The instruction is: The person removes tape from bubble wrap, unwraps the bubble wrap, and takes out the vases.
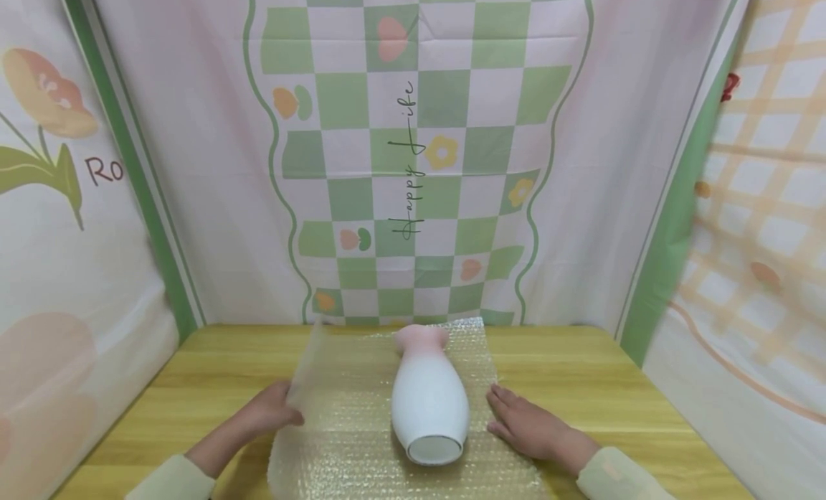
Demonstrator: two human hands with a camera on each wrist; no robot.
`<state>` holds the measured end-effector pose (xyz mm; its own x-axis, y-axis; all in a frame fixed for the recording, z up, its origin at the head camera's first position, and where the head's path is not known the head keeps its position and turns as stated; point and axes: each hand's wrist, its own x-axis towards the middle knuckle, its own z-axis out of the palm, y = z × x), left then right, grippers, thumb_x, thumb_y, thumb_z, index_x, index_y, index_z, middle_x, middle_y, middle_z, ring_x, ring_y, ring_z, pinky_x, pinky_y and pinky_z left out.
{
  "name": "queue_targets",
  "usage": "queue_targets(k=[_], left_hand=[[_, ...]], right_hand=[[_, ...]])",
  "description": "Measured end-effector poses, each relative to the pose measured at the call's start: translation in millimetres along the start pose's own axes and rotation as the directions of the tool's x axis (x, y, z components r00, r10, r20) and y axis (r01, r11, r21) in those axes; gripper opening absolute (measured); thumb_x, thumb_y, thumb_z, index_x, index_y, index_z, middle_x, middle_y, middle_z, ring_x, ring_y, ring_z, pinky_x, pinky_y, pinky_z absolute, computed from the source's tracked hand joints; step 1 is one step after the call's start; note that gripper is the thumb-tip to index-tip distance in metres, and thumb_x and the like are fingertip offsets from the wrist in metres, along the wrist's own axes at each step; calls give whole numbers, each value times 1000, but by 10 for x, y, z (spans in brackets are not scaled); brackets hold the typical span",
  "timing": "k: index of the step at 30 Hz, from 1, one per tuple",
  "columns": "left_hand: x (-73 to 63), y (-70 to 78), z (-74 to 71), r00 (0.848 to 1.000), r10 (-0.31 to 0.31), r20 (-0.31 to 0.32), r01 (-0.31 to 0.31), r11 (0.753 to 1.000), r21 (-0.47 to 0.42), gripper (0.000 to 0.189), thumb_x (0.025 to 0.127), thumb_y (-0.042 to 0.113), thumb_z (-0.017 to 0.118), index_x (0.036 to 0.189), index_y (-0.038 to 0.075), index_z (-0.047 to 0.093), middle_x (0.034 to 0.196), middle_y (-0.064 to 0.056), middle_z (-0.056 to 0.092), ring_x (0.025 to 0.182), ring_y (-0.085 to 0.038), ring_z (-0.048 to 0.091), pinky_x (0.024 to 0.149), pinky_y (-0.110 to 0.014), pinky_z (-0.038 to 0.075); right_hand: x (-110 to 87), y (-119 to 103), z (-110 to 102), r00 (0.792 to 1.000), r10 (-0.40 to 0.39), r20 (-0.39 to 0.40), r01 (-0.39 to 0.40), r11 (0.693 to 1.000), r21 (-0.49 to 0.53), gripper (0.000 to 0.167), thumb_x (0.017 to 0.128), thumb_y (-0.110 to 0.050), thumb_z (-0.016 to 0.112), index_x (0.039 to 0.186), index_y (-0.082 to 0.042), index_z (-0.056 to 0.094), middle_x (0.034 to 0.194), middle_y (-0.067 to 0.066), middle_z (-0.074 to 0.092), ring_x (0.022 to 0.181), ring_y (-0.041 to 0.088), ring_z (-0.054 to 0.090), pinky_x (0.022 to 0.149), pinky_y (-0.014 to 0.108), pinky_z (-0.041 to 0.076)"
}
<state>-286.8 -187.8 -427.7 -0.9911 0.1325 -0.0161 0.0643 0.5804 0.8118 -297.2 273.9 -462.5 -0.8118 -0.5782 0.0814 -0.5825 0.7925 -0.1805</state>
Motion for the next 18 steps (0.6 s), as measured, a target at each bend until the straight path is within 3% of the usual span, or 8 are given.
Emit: queue_targets(k=[5, 13, 18], left_hand=[[-17, -33, -19, 1000, -3, -12, 3, 998, 69, 69, 57, -6, 72, 120, -22, 50, 105, -24, 63, 95, -38, 61, 83, -52, 53], [-19, -103, -30, 999, -38, -3, 38, 991, 127, 72, 57, -6, 74, 123, -22, 48, 109, -27, 62, 98, -43, 61, 84, -54, 52], [-31, -141, -37, 1000, -29, -6, 29, 986, 163, 72, 57, -5, 76, 122, -23, 48, 109, -29, 61, 99, -45, 59, 87, -56, 50]], right_hand=[[1, 2, 1, 1000, -2, -4, 2, 1000, -3, 60, 102, -34, 48, 138, 14, 43, 143, 34, 37, 130, 49, 38, 105, 60, 33], [2, 0, 1, 1000, -15, -10, 15, 1000, -15, 60, 101, -34, 49, 136, 14, 44, 142, 35, 38, 128, 50, 39, 104, 60, 34], [10, 4, 2, 1000, -8, -6, 8, 1000, -23, 60, 101, -34, 49, 137, 14, 44, 142, 34, 38, 129, 49, 40, 104, 59, 34]])
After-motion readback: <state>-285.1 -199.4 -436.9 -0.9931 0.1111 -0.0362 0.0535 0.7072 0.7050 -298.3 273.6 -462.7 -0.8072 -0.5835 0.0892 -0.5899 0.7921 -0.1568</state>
